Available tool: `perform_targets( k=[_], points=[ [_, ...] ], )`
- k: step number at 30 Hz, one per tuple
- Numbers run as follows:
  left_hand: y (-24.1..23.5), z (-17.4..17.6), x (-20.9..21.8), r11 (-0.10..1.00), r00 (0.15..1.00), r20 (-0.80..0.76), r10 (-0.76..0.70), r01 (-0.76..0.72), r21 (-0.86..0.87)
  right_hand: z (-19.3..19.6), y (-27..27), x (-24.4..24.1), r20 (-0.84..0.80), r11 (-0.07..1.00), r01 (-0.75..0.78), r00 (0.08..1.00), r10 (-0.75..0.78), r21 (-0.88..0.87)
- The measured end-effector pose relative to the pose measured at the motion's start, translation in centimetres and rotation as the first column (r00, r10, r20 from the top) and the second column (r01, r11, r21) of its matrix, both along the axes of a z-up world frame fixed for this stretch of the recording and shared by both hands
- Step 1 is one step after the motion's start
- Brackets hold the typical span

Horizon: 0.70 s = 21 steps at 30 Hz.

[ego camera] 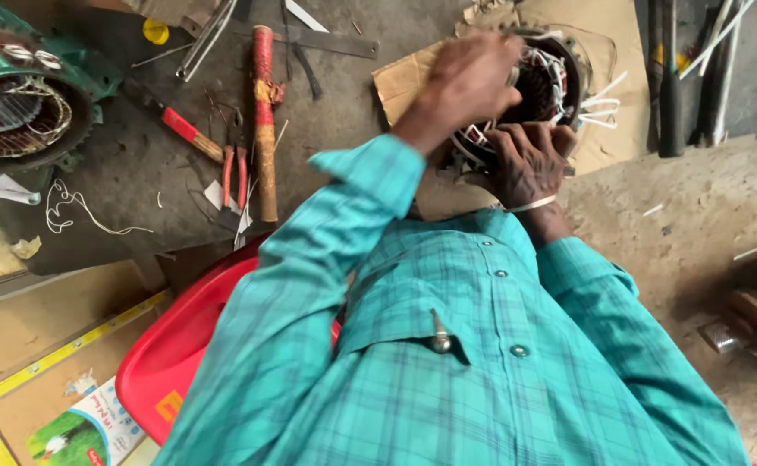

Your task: The person inserts white plastic ties into the slots of a motor stator and uses a hammer to tap them into place. The person repeatedly adjusts the ties and hammers them down to secure the windings.

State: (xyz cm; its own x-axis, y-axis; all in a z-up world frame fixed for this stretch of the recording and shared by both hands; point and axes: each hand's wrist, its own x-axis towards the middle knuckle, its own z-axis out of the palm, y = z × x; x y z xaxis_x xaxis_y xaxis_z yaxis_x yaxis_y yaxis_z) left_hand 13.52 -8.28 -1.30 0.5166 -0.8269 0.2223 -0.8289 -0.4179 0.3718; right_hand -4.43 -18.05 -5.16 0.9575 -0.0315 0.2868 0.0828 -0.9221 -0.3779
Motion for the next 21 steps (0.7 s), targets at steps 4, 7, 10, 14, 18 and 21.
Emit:
perform_targets(
  k=[4, 7, 10, 14, 18, 21],
  points=[
    [5.3, 1.4, -3.8, 0.987, 0.984, -0.107, 0.146, -0.138, 0.082, 0.2, -0.6, 0.3, 0.011, 1.0, 0.0, 1.0, 0.0, 0.005],
    [7.1, 0.7, -6.5, 0.974, 0.967, -0.116, 0.226, -0.226, 0.013, 0.0, 0.0, 0.3, 0.022, 1.0, 0.002, 1.0, -0.002, 0.01],
    [6.9, -0.3, -7.7, 0.963, 0.963, -0.065, 0.261, -0.264, -0.047, -0.1, -0.2, 0.0, 0.028, 1.0, 0.007, 1.0, -0.008, 0.028],
    [6.8, -0.9, -6.7, 0.971, 0.97, -0.051, 0.24, -0.24, 0.007, 0.3, -0.4, 0.5, 0.067, 0.998, 0.008, 0.998, -0.004, -0.056],
    [6.9, -1.1, -6.5, 0.97, 0.972, 0.001, 0.234, -0.233, 0.074, 0.5, -0.4, 0.1, 0.063, 1.0, -0.022, 0.998, 0.021, 0.019],
    [6.7, -0.3, -7.5, 0.949, 0.952, 0.032, 0.303, -0.305, 0.075, 0.3, -0.5, 0.2, 0.078, 0.999, -0.04, 0.996, 0.04, 0.003]
  ],
)
